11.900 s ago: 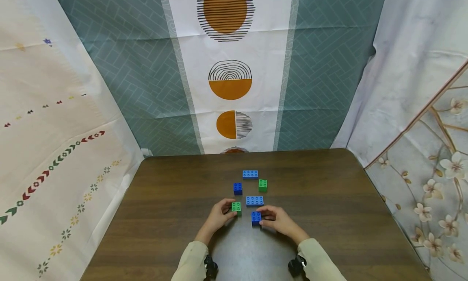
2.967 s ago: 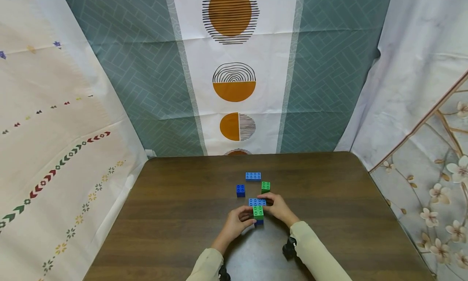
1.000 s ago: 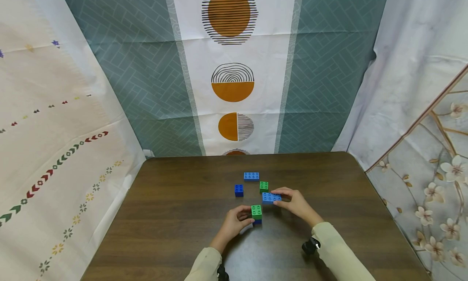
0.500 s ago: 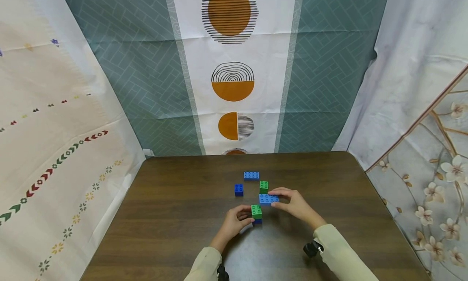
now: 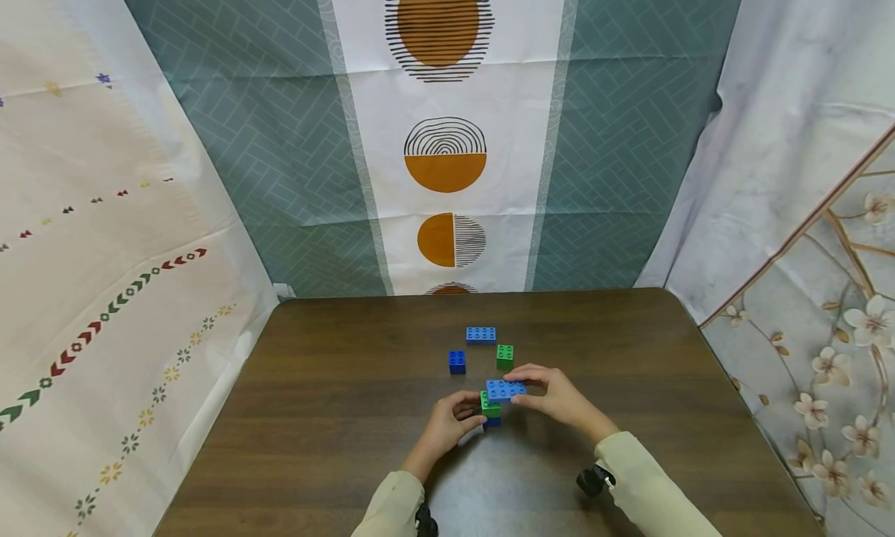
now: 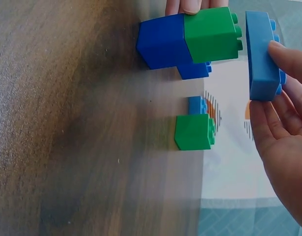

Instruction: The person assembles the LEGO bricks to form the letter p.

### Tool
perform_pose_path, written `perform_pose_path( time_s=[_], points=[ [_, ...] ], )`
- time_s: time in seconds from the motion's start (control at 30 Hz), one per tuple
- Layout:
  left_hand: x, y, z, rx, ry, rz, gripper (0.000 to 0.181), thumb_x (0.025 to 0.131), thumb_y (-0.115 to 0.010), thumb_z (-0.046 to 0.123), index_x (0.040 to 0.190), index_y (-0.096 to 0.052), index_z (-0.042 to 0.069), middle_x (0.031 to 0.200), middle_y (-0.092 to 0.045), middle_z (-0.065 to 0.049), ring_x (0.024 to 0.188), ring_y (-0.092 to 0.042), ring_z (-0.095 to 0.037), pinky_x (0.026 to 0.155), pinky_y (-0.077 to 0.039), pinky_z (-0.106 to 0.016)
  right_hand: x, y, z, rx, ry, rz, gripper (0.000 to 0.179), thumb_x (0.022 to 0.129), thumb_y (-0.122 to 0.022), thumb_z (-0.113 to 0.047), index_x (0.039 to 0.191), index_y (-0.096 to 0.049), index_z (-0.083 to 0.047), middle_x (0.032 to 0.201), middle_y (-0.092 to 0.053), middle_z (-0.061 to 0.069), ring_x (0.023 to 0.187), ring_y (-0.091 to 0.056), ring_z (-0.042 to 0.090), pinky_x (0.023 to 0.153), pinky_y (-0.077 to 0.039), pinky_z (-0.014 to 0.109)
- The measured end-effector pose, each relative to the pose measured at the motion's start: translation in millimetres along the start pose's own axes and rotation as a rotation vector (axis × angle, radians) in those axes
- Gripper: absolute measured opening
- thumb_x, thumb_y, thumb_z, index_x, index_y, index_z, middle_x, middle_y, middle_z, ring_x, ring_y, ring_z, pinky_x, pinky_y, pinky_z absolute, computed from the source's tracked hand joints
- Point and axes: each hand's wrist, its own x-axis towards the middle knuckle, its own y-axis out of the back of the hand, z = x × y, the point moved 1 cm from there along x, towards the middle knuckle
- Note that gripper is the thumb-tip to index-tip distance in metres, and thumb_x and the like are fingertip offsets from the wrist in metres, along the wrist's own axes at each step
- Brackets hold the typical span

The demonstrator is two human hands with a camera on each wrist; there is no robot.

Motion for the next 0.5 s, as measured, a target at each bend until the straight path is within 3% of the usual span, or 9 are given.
perform_pose_path(
  time_s=[0.17,0.27,0.4,0.5],
  points=[
    [0.4,-0.3,0.7,-0.012,-0.025,-0.003,0.032,0.084,-0.072,0.001,0.114,-0.064,-0.001,0.111,-0.066,-0.016,0.104,-0.065,-0.029,0.09,-0.054,-0.035,1.3,-3.0,-2.0,0.01,0.028,-0.013,0.035,0.087,-0.073,-0.014,0.12,-0.066,-0.005,0.118,-0.063,0.007,0.108,-0.059,0.025,0.097,-0.05,0.039],
    [-4.3,1.7,16.1,-0.02,-0.037,-0.012,0.031,0.085,-0.07,-0.002,0.115,-0.063,-0.003,0.112,-0.065,-0.02,0.105,-0.063,-0.034,0.091,-0.054,-0.041,-0.2,-1.7,-18.9,0.012,0.013,-0.027,0.034,0.087,-0.072,-0.011,0.119,-0.066,-0.001,0.118,-0.063,0.012,0.108,-0.059,0.029,0.096,-0.051,0.038],
    [-11.1,4.3,36.7,-0.021,-0.045,-0.021,0.03,0.085,-0.069,-0.005,0.114,-0.062,-0.007,0.112,-0.064,-0.024,0.106,-0.062,-0.04,0.091,-0.052,-0.045,-2.8,0.7,-41.5,0.021,-0.012,-0.041,0.033,0.086,-0.072,-0.005,0.118,-0.066,0.001,0.118,-0.062,0.016,0.107,-0.059,0.033,0.095,-0.051,0.045],
    [-11.5,4.1,37.7,-0.013,-0.035,-0.023,0.032,0.085,-0.07,-0.004,0.116,-0.062,-0.005,0.113,-0.064,-0.023,0.107,-0.062,-0.038,0.092,-0.052,-0.043,-2.5,0.0,-41.1,0.023,-0.008,-0.044,0.033,0.085,-0.072,-0.004,0.117,-0.066,0.001,0.117,-0.062,0.017,0.106,-0.059,0.033,0.094,-0.05,0.052]
  ],
)
